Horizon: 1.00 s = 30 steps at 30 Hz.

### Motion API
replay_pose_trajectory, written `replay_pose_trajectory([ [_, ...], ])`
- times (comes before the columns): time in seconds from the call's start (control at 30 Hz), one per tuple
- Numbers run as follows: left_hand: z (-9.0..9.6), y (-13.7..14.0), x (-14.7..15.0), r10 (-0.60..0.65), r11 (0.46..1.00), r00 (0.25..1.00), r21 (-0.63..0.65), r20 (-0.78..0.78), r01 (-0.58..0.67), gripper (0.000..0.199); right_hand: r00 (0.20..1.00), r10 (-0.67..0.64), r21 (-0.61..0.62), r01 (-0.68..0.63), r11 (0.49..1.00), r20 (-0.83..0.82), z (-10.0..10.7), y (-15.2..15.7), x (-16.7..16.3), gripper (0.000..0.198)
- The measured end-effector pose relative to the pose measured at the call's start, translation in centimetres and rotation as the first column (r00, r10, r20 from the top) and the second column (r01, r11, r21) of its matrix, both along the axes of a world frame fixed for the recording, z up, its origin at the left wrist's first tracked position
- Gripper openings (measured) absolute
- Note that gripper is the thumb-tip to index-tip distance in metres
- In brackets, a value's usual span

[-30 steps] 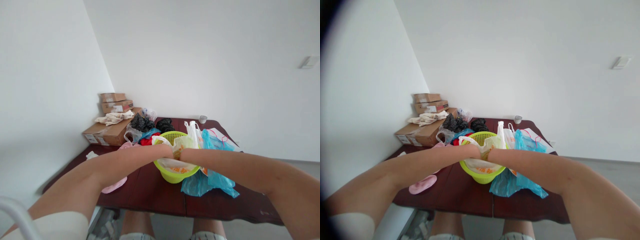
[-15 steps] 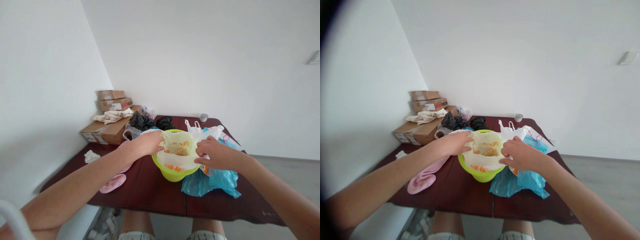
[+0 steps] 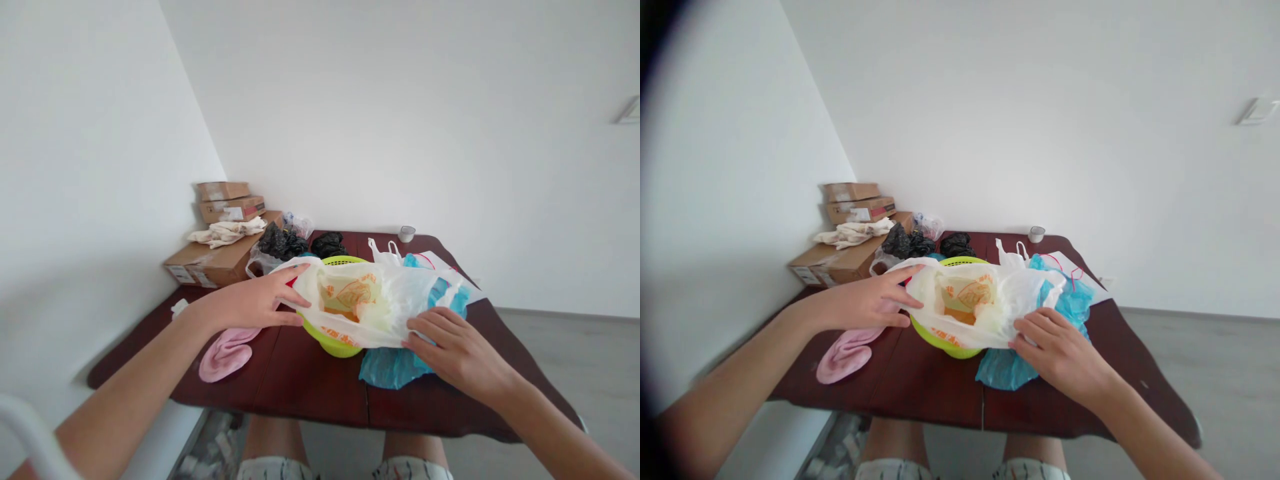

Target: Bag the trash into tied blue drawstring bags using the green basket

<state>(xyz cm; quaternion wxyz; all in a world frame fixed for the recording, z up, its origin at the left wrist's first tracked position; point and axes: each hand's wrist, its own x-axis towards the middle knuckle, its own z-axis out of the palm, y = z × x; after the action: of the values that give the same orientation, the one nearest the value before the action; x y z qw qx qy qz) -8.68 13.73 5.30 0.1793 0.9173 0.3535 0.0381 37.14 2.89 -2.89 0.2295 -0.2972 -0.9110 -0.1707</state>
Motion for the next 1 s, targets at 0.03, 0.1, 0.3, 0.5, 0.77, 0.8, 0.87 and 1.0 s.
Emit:
replay_pose_trajectory([
  [0.03, -0.6, -0.5, -0.3, -0.010, 1.000, 1.000, -0.003, 0.027, 0.010, 0.037, 1.000, 0.011, -0.001, -0.011, 1.000, -0.014, -0.8, -0.3, -0.2, 0.024],
  [0.1, -2.1, -1.2, -0.9, 0.013, 0.999, 0.996, 0.040, 0.087, -0.017, 0.047, 0.999, -0.002, -0.068, -0.001, 0.998, -0.040, -2.1, -0.5, -0.6, 0.023],
  [0.3, -8.4, -2.4, -2.4, 0.079, 0.935, 0.954, 0.311, 0.290, -0.172, 0.050, 0.984, -0.137, -0.363, 0.087, 0.928, -0.113, -4.2, 1.0, -1.2, 0.036],
  [0.5, -12.2, -2.5, -1.2, -0.094, 0.940, 0.871, 0.331, 0.482, -0.082, 0.034, 0.917, -0.227, -0.287, 0.131, 0.949, -0.330, -6.4, 1.6, -3.0, 0.026],
  [0.77, -14.1, -3.0, 1.4, -0.160, 0.879, 0.723, 0.431, 0.672, -0.206, 0.025, 0.761, -0.220, -0.352, -0.013, 0.936, -0.610, -8.4, 2.3, -6.3, 0.019],
  [0.8, -14.6, -3.1, 1.4, -0.154, 0.865, 0.715, 0.443, 0.681, -0.236, 0.028, 0.776, -0.169, -0.288, -0.017, 0.957, -0.607, -8.6, 2.4, -6.2, 0.014],
  [0.87, -15.5, -3.3, 1.0, -0.136, 0.839, 0.699, 0.456, 0.702, -0.295, 0.032, 0.795, -0.069, -0.180, -0.051, 0.982, -0.603, -9.1, 2.5, -6.0, 0.023],
  [1.0, -17.2, -3.5, 0.1, -0.114, 0.818, 0.680, 0.456, 0.725, -0.349, 0.033, 0.825, 0.022, -0.040, -0.054, 0.998, -0.565, -10.4, 2.3, -5.3, 0.038],
])
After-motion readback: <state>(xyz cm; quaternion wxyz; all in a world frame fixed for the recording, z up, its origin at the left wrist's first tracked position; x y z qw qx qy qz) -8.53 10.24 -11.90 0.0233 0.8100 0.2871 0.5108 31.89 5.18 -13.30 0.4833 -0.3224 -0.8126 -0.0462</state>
